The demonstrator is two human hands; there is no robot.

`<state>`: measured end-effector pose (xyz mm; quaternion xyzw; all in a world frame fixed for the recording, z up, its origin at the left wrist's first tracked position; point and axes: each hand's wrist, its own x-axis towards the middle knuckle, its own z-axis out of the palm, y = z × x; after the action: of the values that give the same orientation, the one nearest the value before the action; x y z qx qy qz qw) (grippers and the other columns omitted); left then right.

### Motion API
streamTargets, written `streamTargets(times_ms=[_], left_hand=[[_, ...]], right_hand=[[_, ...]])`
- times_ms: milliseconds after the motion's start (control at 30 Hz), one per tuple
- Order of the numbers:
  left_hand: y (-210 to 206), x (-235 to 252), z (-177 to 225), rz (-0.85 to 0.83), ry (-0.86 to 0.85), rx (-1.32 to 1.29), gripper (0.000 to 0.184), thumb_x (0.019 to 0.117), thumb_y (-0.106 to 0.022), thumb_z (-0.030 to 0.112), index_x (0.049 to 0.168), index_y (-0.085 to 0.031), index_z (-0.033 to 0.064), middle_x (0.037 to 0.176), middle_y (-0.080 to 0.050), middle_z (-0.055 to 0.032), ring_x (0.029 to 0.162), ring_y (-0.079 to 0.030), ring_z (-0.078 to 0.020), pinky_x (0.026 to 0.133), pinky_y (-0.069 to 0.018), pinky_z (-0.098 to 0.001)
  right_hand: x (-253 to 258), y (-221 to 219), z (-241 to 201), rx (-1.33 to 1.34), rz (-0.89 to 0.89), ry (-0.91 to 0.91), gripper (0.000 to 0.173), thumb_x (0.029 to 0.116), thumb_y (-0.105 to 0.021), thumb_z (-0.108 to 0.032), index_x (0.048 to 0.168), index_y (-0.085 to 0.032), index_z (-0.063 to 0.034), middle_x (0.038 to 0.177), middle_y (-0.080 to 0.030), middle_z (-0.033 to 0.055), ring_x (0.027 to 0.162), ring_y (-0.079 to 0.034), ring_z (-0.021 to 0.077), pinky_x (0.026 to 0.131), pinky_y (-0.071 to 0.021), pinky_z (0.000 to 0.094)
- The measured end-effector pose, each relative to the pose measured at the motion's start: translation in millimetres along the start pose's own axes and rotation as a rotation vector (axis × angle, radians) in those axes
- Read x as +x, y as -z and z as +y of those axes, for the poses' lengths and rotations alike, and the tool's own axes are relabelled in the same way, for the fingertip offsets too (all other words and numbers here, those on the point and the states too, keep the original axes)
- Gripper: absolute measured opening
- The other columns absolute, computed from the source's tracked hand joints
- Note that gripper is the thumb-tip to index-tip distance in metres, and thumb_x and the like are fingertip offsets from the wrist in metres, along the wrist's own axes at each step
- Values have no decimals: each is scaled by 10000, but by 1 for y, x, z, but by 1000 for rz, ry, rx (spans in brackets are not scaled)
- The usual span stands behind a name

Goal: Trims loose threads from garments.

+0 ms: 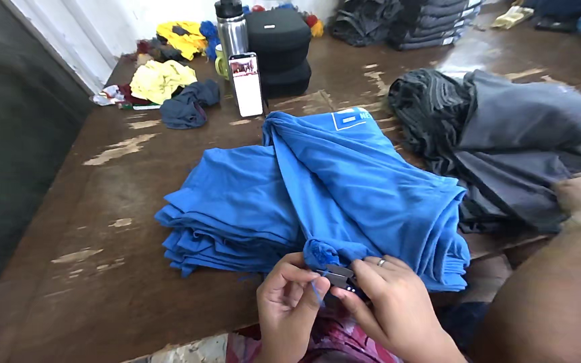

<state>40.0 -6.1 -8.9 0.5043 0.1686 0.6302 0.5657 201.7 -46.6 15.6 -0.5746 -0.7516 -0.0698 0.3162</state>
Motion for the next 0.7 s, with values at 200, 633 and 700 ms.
streamTargets(times_ms=[200, 633, 700], left_hand=[[2, -1, 1, 37, 59, -40, 87, 985, -673, 204, 1055, -705, 164, 1094, -720, 17, 1040, -685, -66, 904, -574, -247], [3, 1, 2, 74, 168, -57, 178, 991, -645, 97, 1145, -556, 105, 1023, -711, 4, 960, -705, -87, 884, -587, -292], [4, 2, 2, 64, 170, -48, 237, 1001, -617, 68, 1214, -512, 59, 1068, -723, -30, 999, -711, -110, 910, -583, -310]], right_hand=[[0, 3, -1, 14, -19, -21, 562, 1083, -362, -470, 800, -624, -62, 597, -612, 75, 567, -632, 242, 573, -486, 407], [13, 0, -2, -8, -65, -3, 572, 1076, -345, -510, 825, -631, -83, 589, -606, 60, 566, -644, 235, 557, -489, 401], [13, 0, -1, -11, -68, 6, 573, 1076, -339, -511, 816, -625, -87, 580, -598, 55, 558, -639, 232, 549, -486, 397]])
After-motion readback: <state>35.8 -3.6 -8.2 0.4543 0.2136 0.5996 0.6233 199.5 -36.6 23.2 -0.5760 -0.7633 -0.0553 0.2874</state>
